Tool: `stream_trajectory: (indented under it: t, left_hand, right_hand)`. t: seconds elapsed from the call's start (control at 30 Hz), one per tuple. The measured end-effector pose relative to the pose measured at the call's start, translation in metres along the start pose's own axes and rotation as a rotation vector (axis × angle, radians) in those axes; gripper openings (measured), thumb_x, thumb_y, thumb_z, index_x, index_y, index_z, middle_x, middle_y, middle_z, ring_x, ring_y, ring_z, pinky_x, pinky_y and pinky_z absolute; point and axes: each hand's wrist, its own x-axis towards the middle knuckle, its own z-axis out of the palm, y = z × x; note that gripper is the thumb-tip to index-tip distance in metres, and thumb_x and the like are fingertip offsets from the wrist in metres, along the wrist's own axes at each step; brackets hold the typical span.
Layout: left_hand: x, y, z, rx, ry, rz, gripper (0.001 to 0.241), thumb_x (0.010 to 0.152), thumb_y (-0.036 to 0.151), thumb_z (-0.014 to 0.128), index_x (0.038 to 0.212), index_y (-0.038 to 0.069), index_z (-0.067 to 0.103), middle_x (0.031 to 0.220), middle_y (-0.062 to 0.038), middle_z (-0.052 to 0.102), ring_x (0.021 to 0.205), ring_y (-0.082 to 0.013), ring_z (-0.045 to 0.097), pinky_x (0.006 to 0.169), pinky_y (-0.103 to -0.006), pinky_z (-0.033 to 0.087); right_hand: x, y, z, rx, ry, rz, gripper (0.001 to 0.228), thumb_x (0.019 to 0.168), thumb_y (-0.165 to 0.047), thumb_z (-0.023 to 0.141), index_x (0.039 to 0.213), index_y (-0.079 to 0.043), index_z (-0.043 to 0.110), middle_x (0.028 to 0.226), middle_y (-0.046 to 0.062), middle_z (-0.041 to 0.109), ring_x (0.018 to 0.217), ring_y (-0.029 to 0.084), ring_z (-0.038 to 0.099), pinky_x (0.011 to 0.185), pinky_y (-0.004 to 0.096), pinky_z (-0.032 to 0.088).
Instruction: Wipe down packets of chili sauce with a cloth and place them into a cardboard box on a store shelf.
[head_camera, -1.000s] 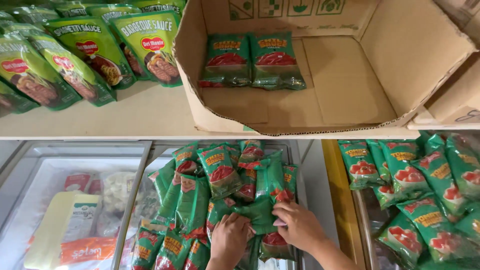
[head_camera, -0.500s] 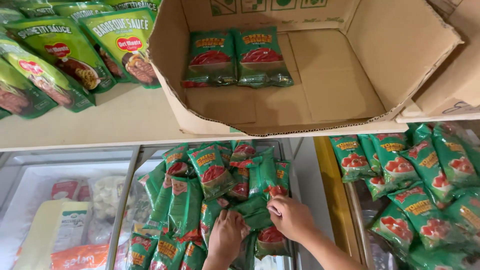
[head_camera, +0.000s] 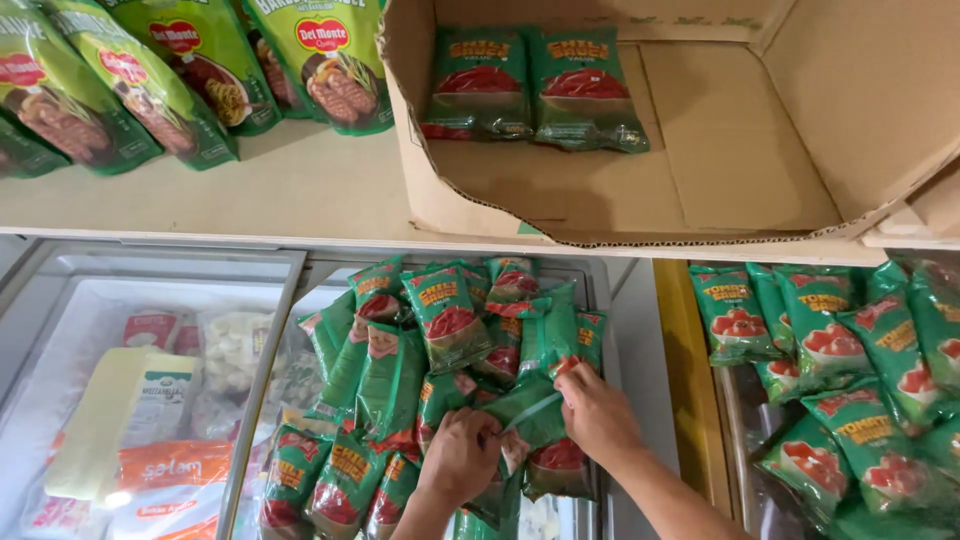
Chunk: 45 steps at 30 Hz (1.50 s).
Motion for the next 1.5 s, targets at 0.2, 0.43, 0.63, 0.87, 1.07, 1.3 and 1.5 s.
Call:
stream_trajectory:
  t: [0.2,0.43,0.63,0.87,1.07,1.3,1.5]
  left_hand:
    - [-0.004,0.010,-0.005,0.079,-0.077,-0.032,0.012,0.089,0.018,0.064,0.090,0.008,0.071,0.096,-0.013,0.068,0.099,-0.0371,0.059,0.089,-0.0470,0.048]
    - [0.000,-0.021,0.005,0.086,-0.144,0.026,0.018,0.089,0.011,0.057,0.101,0.008,0.069,0.106,-0.014,0.069,0.105,-0.0382,0.059,0.094,-0.0462,0.048]
    - [0.003,-0.011,-0.011,0.032,-0.173,0.125,0.029,0.082,0.009,0.061,0.110,0.006,0.068,0.113,-0.017,0.069,0.108,-0.0411,0.058,0.095,-0.0478,0.047]
    - [0.001,-0.019,0.001,0.186,-0.185,0.025,0.020,0.087,0.008,0.056,0.105,0.008,0.063,0.108,-0.014,0.070,0.107,-0.0381,0.061,0.093,-0.0477,0.049]
    - [0.003,-0.008,-0.003,0.168,-0.177,-0.035,0.021,0.088,0.009,0.056,0.105,0.013,0.067,0.106,-0.012,0.072,0.107,-0.0368,0.061,0.093,-0.0477,0.049]
    - [0.003,-0.013,0.000,0.114,-0.196,-0.101,0.020,0.090,0.014,0.057,0.106,0.014,0.069,0.106,-0.011,0.073,0.105,-0.0362,0.062,0.091,-0.0481,0.051]
    - [0.001,-0.026,0.007,0.077,-0.183,-0.147,0.024,0.089,0.012,0.055,0.108,0.014,0.069,0.105,-0.014,0.073,0.106,-0.0370,0.063,0.093,-0.0485,0.051]
  right_hand:
    - [0.009,0.011,-0.010,-0.078,0.137,0.179,0.025,0.082,-0.016,0.072,0.105,-0.014,0.061,0.102,0.011,0.059,0.085,0.034,0.066,0.068,0.048,0.055]
    - [-0.004,-0.052,-0.014,0.183,0.124,0.163,0.028,0.082,-0.007,0.065,0.108,-0.005,0.053,0.102,0.015,0.057,0.085,0.035,0.064,0.072,0.046,0.052]
    - [-0.019,-0.077,0.025,0.330,-0.135,-0.280,0.014,0.089,-0.006,0.058,0.102,-0.002,0.059,0.115,0.018,0.058,0.105,0.037,0.063,0.086,0.046,0.053]
    - [-0.017,-0.025,0.032,0.043,-0.099,-0.366,0.011,0.090,-0.012,0.062,0.091,-0.003,0.068,0.109,0.015,0.059,0.103,0.033,0.063,0.086,0.044,0.053]
    - [-0.014,0.023,0.004,0.086,0.080,-0.156,0.013,0.080,-0.005,0.072,0.092,-0.006,0.071,0.100,0.013,0.060,0.095,0.032,0.063,0.079,0.043,0.054]
    - [-0.020,0.002,-0.004,0.149,0.278,0.039,0.018,0.077,-0.001,0.068,0.094,-0.006,0.070,0.105,0.012,0.060,0.097,0.031,0.063,0.079,0.041,0.055]
    - [-0.016,-0.022,0.006,0.145,0.002,-0.240,0.012,0.090,-0.010,0.073,0.102,-0.011,0.075,0.104,0.006,0.062,0.098,0.023,0.064,0.081,0.036,0.056]
